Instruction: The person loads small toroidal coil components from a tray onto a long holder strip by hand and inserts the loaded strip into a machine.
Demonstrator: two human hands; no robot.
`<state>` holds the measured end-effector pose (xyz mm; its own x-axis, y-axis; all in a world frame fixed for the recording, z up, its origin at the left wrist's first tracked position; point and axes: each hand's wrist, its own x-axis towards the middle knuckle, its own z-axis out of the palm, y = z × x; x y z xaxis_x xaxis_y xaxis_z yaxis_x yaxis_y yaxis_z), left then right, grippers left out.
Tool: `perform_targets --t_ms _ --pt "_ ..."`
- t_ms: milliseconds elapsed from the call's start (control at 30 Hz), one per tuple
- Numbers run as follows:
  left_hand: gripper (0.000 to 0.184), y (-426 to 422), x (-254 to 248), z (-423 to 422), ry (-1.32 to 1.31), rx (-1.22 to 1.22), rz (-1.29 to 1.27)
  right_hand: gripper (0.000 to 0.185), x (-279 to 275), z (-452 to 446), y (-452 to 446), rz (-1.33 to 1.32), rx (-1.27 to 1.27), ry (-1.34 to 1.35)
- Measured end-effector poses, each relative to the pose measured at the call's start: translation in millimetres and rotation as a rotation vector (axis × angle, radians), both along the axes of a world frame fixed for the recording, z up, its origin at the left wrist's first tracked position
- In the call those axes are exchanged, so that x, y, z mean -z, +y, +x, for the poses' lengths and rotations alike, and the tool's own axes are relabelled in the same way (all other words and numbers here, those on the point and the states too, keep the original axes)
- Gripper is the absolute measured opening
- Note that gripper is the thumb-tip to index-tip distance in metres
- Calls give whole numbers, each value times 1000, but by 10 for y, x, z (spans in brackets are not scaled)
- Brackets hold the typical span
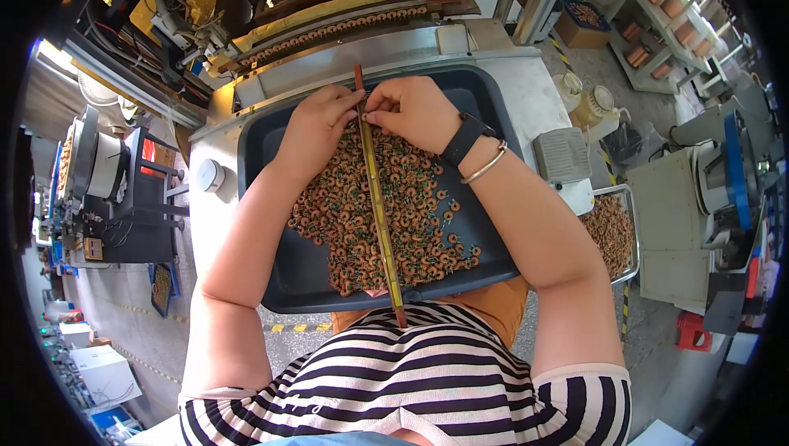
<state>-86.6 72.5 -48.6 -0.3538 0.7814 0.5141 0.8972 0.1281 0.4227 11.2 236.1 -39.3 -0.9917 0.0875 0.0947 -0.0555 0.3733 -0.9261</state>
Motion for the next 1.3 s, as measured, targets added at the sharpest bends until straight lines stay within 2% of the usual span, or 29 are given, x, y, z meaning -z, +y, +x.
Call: perform_targets --t_ms 167,233,300,367,433,467,500,533,600,633,700,733,767,800,833,933,1000,1100,1200,1300 --pt "30 21 6 -17 42 1 -50 9 59 -83 -33 67 66 -7" --pt "29 19 18 -22 41 4 -39 11 83 -129 -30 322 138 158" --pt "28 9 -29 -15 44 8 -21 13 44 -101 42 297 137 182" --pt "25 -33 -78 -2 16 -142 28 16 23 -63 158 203 203 253" --pt "27 -136 -71 -100 9 -195 9 17 -37 -10 310 45 317 71" --pt "29 -188 -71 -174 5 -255 -10 18 -10 2 370 82 295 31" --pt "34 -246 -86 -188 57 -228 -162 18 16 2 401 84 306 39" --pt "34 -287 -82 -169 62 -218 -160 18 52 13 422 269 238 54" --pt "38 -332 -133 -49 154 -250 -613 23 123 42 412 615 127 101" --pt "35 -304 -198 16 157 -257 -674 24 186 39 377 684 112 114" --pt "18 -289 -147 15 243 -208 -625 27 228 85 304 797 81 115" --pt "15 -266 -109 -11 229 -230 -616 28 210 102 272 786 79 52" --pt "13 -236 -151 -9 139 -249 -654 29 236 82 245 892 69 17" --pt "14 -254 -5 -126 186 -205 -550 27 258 64 252 936 45 33" --pt "15 -231 2 -113 72 -201 -497 22 271 60 238 921 92 18" --pt "12 -222 72 -86 -55 -251 -365 15 308 55 256 908 118 -5" --pt "10 -238 61 -96 0 -194 -332 12 271 89 284 929 96 -48" --pt "9 -235 -7 7 -5 -205 -303 15 272 130 299 787 178 -80" --pt "11 -270 128 -161 7 -147 -257 15 311 200 321 632 232 -9" --pt "12 -280 28 -59 -56 -184 -316 13 301 266 333 639 252 -47"
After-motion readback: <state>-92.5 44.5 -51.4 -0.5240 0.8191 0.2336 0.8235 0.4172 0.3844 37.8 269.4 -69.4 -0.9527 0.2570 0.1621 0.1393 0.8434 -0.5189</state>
